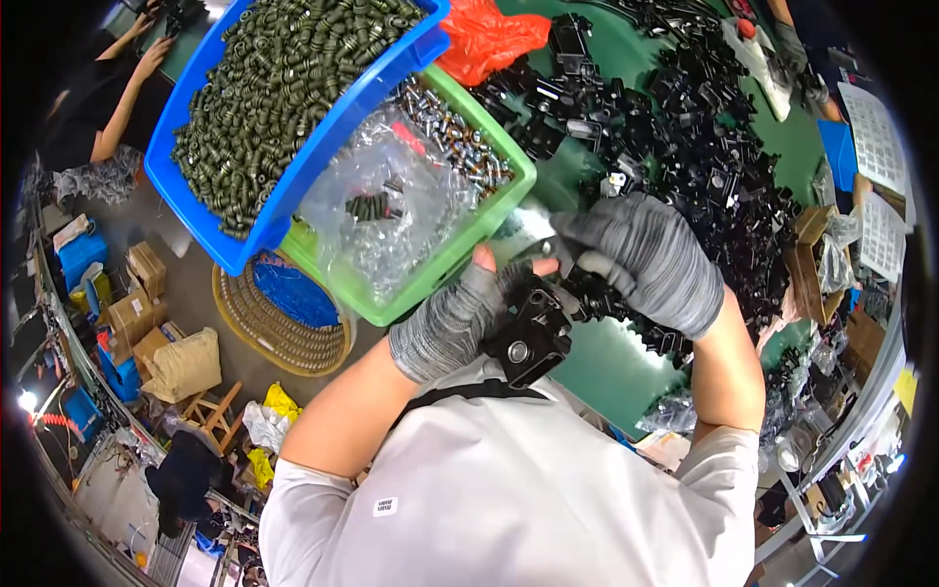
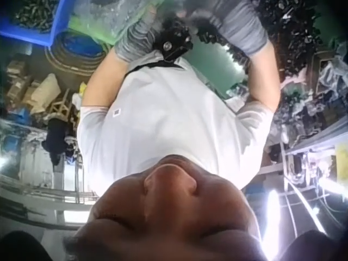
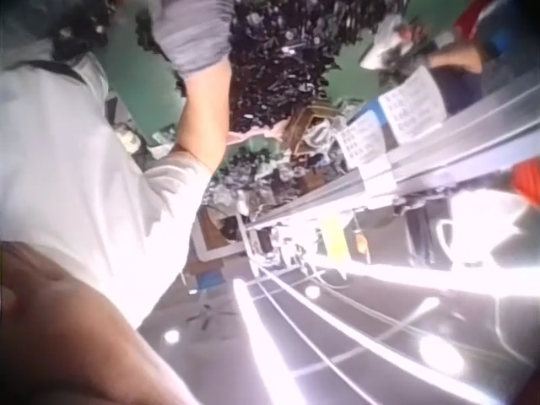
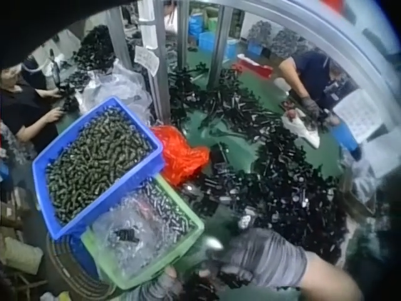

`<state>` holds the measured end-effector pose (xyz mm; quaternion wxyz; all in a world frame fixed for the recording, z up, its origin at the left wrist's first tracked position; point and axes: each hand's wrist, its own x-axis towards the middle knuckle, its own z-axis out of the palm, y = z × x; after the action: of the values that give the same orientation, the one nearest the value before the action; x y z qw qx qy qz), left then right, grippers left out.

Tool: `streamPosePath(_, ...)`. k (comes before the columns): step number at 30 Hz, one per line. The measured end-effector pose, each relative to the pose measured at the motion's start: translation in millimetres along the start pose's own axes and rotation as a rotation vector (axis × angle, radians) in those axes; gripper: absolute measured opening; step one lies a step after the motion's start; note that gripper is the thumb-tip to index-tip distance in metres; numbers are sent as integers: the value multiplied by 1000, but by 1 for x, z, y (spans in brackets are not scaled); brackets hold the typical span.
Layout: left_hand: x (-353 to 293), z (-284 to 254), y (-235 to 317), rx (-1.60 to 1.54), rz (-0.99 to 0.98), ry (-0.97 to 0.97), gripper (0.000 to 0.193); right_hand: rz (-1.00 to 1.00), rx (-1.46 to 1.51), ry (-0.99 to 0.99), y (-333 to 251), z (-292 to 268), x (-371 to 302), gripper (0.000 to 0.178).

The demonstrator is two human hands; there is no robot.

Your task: Assembling small black plastic components by hand at a workbench in a factory setting.

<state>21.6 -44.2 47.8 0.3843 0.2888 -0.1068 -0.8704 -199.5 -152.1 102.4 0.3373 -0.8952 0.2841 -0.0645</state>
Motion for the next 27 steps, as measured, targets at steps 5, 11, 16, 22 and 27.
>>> streamPosePath(5,-23,0,-3,-50,-136,-36,81,-158,-247,-49,-29,6,-6,33)
streamPosePath(11,-51,-4,-2,-16,-332,-53,70,-157,-253,-72,-56,14,1,31)
streamPosePath(16,-64,-7,2,241,-220,-98,53,-186,-271,-92,-74,15,8,25)
streamPosePath(22,-85,-22,8,284,-247,-114,63,-220,-266,-113,-95,25,20,25)
streamPosePath(27,-100,-36,-1,243,-219,-112,62,-266,-263,-183,-106,32,38,28)
